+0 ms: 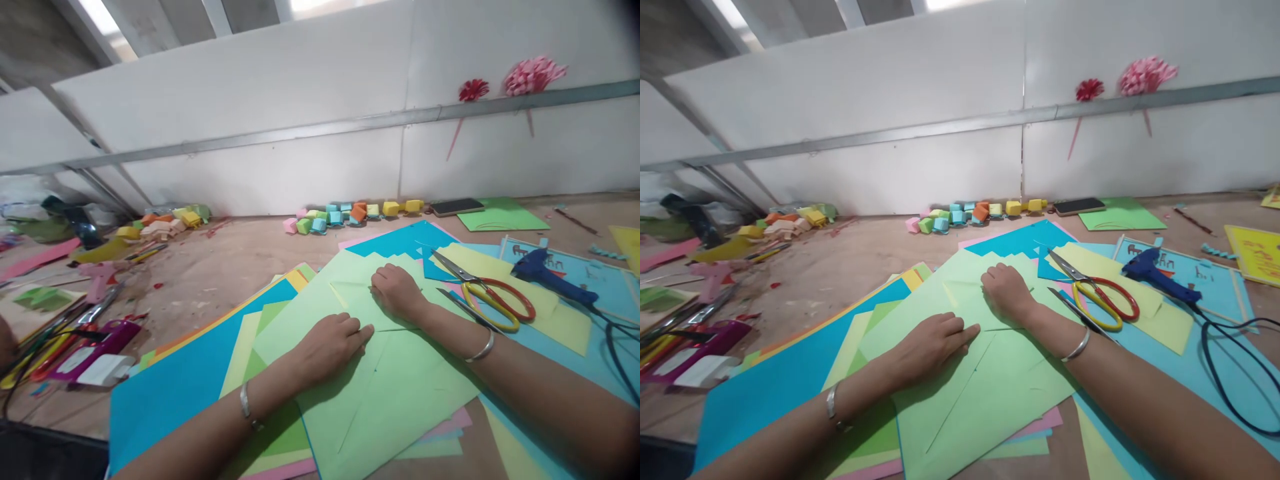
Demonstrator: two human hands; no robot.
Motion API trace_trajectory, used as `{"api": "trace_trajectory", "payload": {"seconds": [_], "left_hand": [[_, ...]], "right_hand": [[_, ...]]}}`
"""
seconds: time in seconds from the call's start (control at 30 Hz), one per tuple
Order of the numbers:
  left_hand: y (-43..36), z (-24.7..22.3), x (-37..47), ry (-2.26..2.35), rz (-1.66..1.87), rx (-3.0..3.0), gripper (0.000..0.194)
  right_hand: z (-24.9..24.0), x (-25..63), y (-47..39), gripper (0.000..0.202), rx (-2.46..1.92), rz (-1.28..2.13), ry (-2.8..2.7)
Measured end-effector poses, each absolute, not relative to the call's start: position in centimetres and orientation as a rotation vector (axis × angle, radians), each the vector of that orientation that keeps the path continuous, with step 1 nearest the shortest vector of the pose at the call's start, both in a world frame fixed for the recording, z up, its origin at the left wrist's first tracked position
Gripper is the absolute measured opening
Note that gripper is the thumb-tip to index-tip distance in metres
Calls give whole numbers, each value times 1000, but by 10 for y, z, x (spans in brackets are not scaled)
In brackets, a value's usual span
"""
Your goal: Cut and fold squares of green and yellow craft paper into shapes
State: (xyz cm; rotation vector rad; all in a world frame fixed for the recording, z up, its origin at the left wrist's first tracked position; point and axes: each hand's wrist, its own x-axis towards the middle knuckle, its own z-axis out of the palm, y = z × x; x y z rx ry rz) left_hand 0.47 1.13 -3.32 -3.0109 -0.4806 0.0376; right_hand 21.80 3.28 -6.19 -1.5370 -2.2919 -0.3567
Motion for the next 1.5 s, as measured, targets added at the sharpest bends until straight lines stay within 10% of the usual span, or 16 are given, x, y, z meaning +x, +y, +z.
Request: {"api": "trace_trajectory", "payload": {"seconds": [0.73,1.5], "left_hand": [[4,-8,-27,-662,-413,-2972,27],[36,-35,22,-369,-140,-3271,37]], "right_hand": [[-66,218,35,14,-1527,-353,-2268],[-49,232,40,17,-1572,-124,-2357]]}}
